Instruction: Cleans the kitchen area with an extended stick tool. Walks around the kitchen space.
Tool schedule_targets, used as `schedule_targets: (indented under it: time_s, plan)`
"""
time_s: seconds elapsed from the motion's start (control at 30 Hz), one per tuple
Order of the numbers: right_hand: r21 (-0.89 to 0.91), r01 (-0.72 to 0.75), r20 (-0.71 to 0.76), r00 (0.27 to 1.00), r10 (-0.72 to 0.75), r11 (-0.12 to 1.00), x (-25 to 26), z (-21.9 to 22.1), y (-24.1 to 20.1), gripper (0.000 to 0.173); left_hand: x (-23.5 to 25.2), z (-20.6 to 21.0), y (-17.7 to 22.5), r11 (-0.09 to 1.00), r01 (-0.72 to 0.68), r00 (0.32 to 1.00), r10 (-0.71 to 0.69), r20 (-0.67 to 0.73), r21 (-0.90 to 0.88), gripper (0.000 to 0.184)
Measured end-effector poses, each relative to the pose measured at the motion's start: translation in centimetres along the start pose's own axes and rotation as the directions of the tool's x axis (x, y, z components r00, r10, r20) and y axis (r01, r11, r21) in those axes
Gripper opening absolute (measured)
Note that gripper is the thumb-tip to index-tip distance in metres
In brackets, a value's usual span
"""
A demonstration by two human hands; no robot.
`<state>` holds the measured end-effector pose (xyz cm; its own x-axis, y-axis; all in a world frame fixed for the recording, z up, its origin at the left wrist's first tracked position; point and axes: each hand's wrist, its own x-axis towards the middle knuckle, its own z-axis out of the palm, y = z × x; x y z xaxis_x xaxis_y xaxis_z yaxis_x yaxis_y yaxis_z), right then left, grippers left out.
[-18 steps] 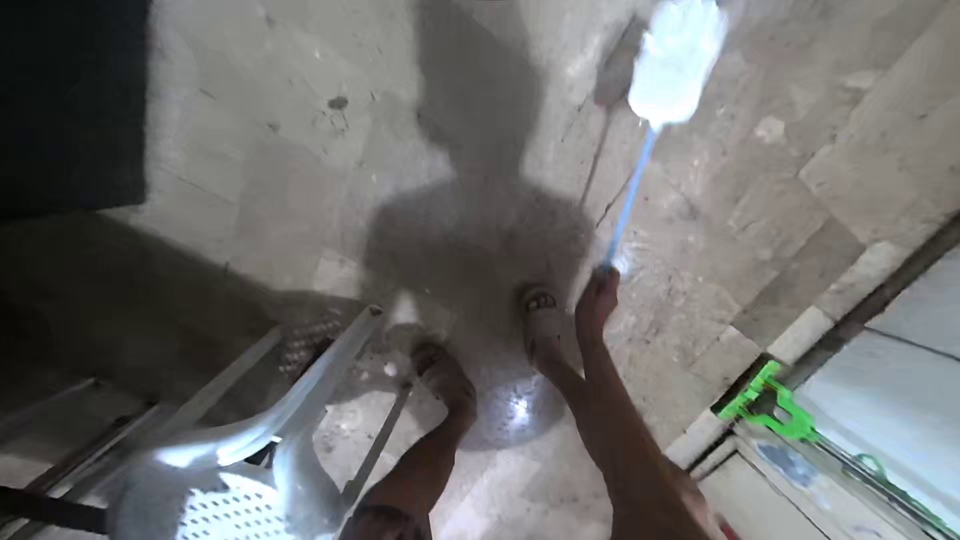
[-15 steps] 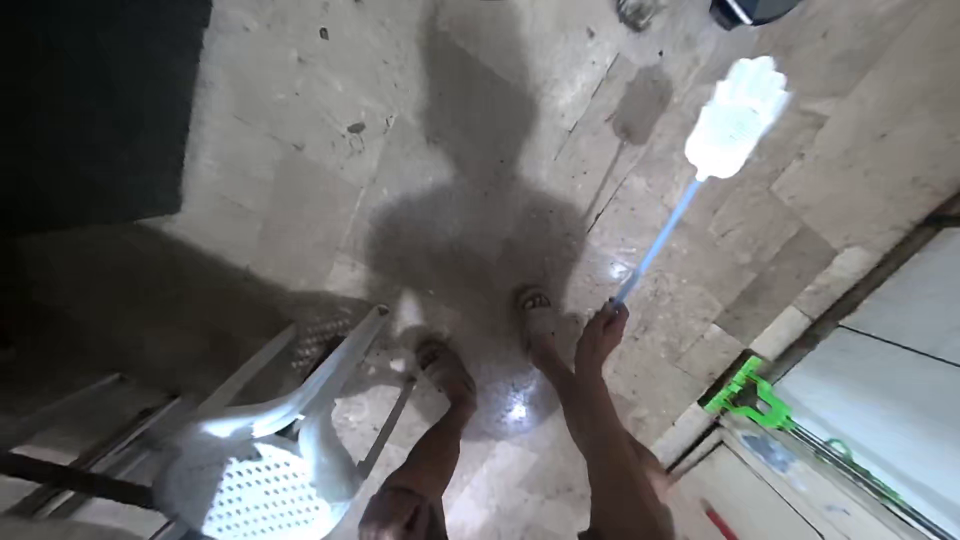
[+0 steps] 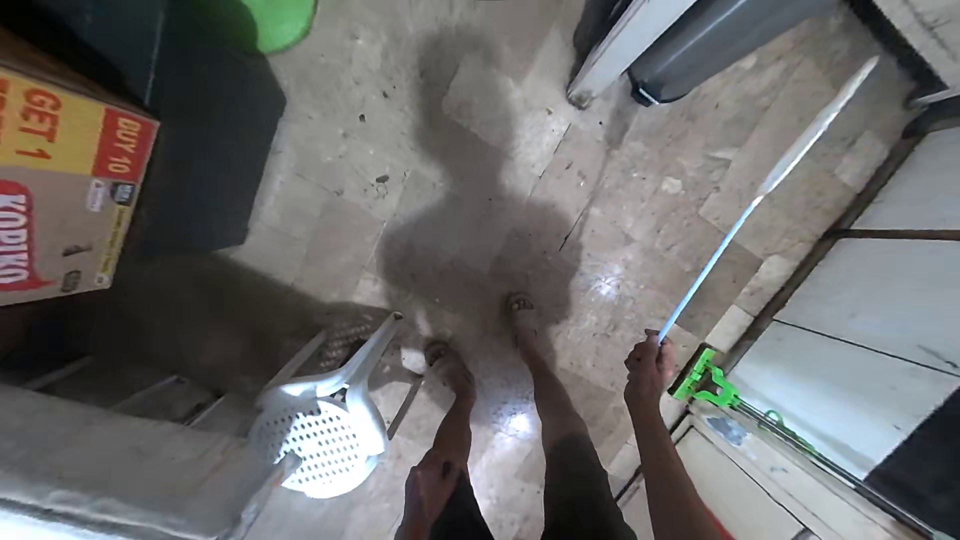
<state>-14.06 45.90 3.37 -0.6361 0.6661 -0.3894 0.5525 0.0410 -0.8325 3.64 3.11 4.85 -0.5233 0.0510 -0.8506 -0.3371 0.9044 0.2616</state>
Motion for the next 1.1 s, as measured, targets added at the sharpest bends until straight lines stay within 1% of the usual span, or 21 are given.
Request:
schedule_targets:
  time_s: [0.07,0.13,0.17,0.23,0.3,0.37,0.43,0.5,0.57,0.67,0.7,0.77,0.8,0.83,0.9,0.93,0.97,1.03,1.1]
  plan:
    - [-0.053,-0.109,0.034,0.993,0.111,0.993,-0.8,-1.9,-0.1,0.031,-0.4,-1.0,0.7,0.997,0.056,0.994,-0.052,0.093,-0.045,0.035]
    - [-0.171,-0.204,0.039,0.976,0.214,0.964,-1.7,-3.9,0.1,0.035,-1.1,-2.6,1.6,0.992,0.086,0.988,-0.073,0.135,-0.092,0.032]
    - [-0.243,-0.244,0.032,0.965,0.260,0.939,-2.3,-4.9,0.1,0.038,-1.6,-3.5,1.9,0.989,0.091,0.989,-0.076,0.131,-0.119,0.031]
    - [-0.385,-0.308,0.023,0.939,0.343,0.870,-3.4,-7.2,0.0,0.041,-2.8,-5.2,2.6,0.978,0.102,0.993,-0.089,0.077,-0.183,0.028]
    - [-0.464,-0.382,0.013,0.899,0.438,0.799,-3.8,-9.3,-0.3,0.043,-3.8,-7.8,3.5,0.965,0.168,0.986,-0.162,0.046,-0.203,0.030]
    - [-0.481,-0.473,0.005,0.840,0.542,0.738,-4.4,-11.6,-1.2,0.044,-5.7,-10.2,4.2,0.946,0.216,0.973,-0.229,-0.025,-0.243,0.029]
    - [-0.468,-0.548,0.003,0.783,0.621,0.693,-3.9,-13.2,-3.1,0.044,-7.3,-11.9,4.8,0.918,0.260,0.948,-0.301,-0.102,-0.299,0.030]
    - [-0.468,-0.598,0.004,0.735,0.678,0.651,-3.1,-14.6,-5.5,0.045,-9.1,-12.9,5.1,0.874,0.297,0.923,-0.366,-0.119,-0.386,0.029]
    - [-0.459,-0.622,-0.001,0.715,0.699,0.635,-1.8,-15.4,-7.8,0.044,-10.3,-13.5,5.5,0.807,0.315,0.905,-0.414,-0.100,-0.499,0.027]
    - [-0.400,-0.653,-0.020,0.708,0.706,0.643,0.3,-15.9,-11.0,0.041,-10.7,-14.3,6.7,0.686,0.336,0.896,-0.444,-0.006,-0.646,0.027]
    - [-0.373,-0.661,-0.024,0.708,0.706,0.651,0.9,-15.8,-12.2,0.039,-10.3,-15.0,7.4,0.678,0.344,0.898,-0.440,0.016,-0.650,0.027]
    - [-0.324,-0.667,-0.018,0.713,0.701,0.671,2.5,-15.2,-14.5,0.038,-8.5,-17.1,9.2,0.715,0.338,0.914,-0.404,0.033,-0.612,0.028]
    - [-0.302,-0.675,-0.027,0.712,0.702,0.673,2.3,-15.2,-15.5,0.037,-8.0,-18.3,10.0,0.734,0.336,0.922,-0.385,0.047,-0.590,0.029]
    - [-0.265,-0.681,-0.043,0.716,0.697,0.683,2.4,-14.9,-16.7,0.035,-6.8,-19.9,11.0,0.750,0.332,0.928,-0.368,0.057,-0.572,0.030]
    - [-0.181,-0.656,-0.050,0.750,0.660,0.732,4.1,-12.6,-19.3,0.027,-2.1,-24.6,13.3,0.793,0.301,0.946,-0.317,0.063,-0.530,0.034]
    - [-0.153,-0.662,-0.067,0.748,0.660,0.734,3.3,-12.6,-20.1,0.025,-1.2,-26.6,13.8,0.809,0.300,0.951,-0.294,0.094,-0.505,0.034]
    - [-0.125,-0.677,-0.090,0.735,0.672,0.725,2.8,-12.5,-20.9,0.024,0.5,-28.2,13.9,0.806,0.285,0.957,-0.275,0.098,-0.519,0.032]
    - [-0.098,-0.687,-0.107,0.727,0.678,0.720,4.0,-10.4,-22.6,0.025,5.3,-32.8,14.7,0.697,0.222,0.962,-0.269,0.038,-0.682,0.034]
    - [-0.096,-0.708,-0.121,0.706,0.698,0.700,3.9,-9.4,-23.4,0.026,7.4,-36.9,15.8,0.613,0.183,0.957,-0.289,-0.003,-0.768,0.036]
